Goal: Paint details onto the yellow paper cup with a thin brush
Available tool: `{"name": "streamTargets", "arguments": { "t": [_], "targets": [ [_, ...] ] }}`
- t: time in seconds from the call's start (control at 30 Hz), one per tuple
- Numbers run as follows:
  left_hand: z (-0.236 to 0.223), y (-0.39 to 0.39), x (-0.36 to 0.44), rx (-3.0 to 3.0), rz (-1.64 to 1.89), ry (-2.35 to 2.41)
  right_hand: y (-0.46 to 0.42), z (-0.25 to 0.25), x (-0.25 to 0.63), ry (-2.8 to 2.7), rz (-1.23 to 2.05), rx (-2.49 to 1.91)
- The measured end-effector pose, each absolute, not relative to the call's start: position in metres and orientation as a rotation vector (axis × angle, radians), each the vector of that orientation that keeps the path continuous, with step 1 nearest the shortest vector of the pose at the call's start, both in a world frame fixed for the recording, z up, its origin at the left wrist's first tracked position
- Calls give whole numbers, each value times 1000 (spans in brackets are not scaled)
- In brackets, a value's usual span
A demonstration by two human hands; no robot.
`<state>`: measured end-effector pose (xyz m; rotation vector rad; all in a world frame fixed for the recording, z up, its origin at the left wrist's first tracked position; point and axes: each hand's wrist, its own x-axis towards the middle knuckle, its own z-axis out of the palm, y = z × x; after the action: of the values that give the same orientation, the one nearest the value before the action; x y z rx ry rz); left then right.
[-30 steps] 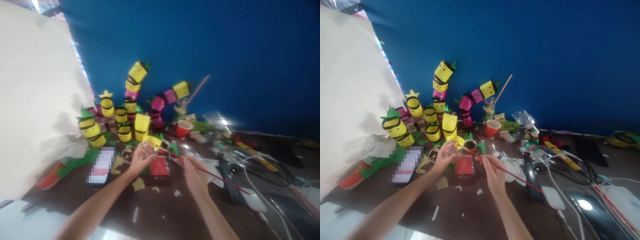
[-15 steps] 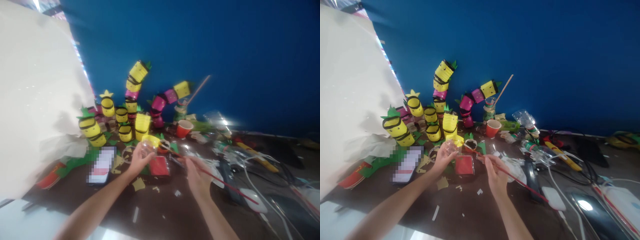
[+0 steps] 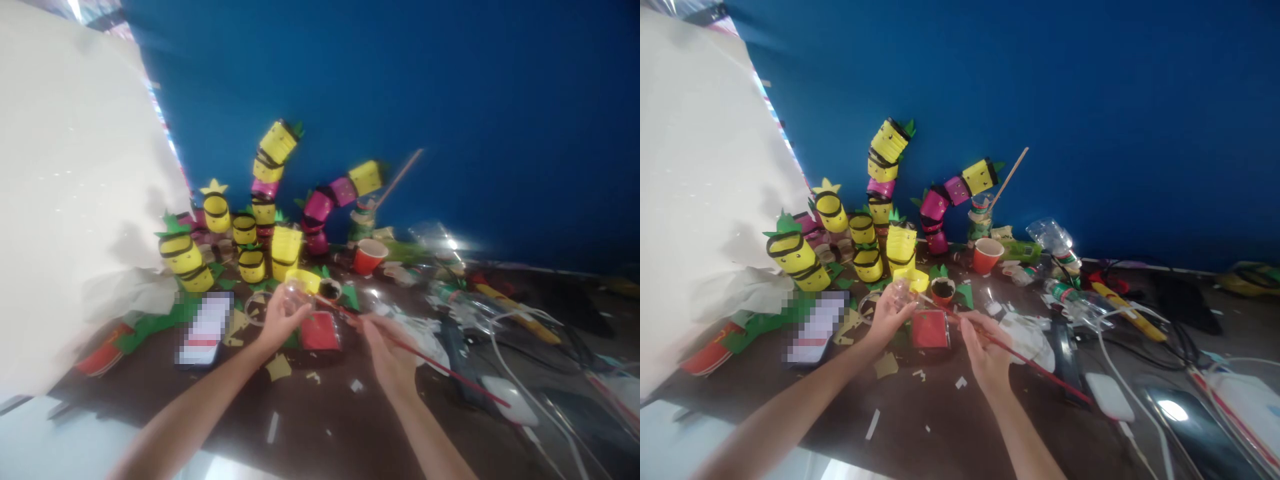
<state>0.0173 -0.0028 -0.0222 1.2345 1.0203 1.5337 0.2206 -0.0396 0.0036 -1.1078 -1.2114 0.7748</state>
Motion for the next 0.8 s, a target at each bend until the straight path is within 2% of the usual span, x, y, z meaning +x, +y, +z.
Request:
{"name": "streamTargets", "arguments": {
  "t": [0.8],
  "targets": [
    [-17,-6,18,1154,1522,963,-39,7,218,-1159,768,-1147]
  ]
}}
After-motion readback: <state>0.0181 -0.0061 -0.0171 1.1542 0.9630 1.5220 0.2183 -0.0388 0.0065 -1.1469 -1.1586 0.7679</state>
